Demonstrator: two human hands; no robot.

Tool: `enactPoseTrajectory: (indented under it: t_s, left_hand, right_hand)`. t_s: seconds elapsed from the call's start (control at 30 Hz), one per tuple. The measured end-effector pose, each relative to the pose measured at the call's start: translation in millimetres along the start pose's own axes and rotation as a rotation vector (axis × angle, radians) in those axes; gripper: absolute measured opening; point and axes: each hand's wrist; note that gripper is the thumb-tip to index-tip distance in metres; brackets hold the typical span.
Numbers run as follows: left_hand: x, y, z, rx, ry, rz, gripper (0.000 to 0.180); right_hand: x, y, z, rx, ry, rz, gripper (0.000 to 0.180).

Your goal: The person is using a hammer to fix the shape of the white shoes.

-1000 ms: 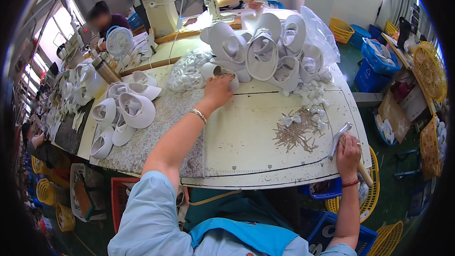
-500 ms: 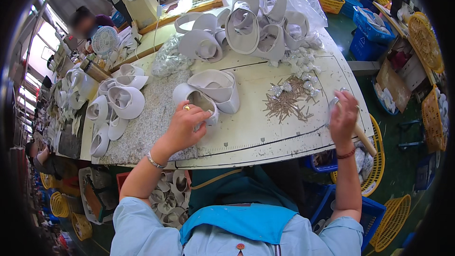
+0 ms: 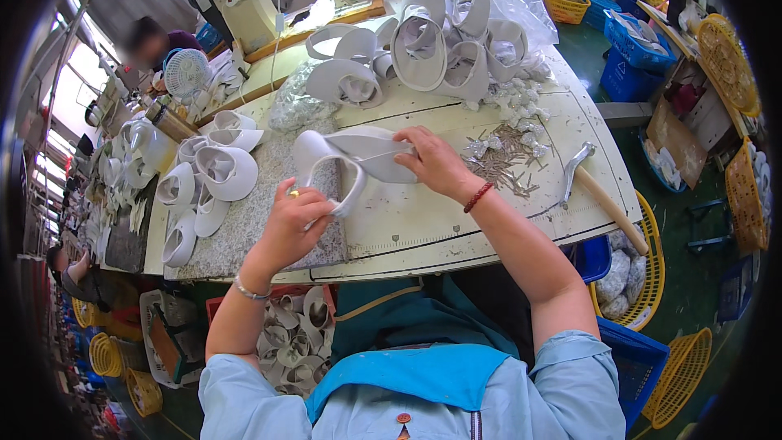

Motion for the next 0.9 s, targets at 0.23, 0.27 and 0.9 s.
enactPoseTrajectory:
  t_s: [0.23, 0.27, 0.9]
  left_hand:
    - [-45, -41, 7, -0.073, -0.017, -0.098, 0.017]
    - [-44, -41, 9, -0.061, -0.028, -0.101, 0.017]
    - [11, 4, 107, 0.041, 0.068, 0.153, 0.036]
  right_hand:
    - [-11, 12, 11, -0.062, -0.125, 0.07, 0.031]
    - [-12, 14, 8, -0.091, -0.211, 0.085, 0.031]
    - [-96, -52, 47, -0.003, -0.708, 0.14, 0.021]
Point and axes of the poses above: each hand's wrist, its own y-axis towards the middle knuckle, its own x-axis out of the palm, z = x × y, and after that the axes turned 11 degrees about y, right-handed
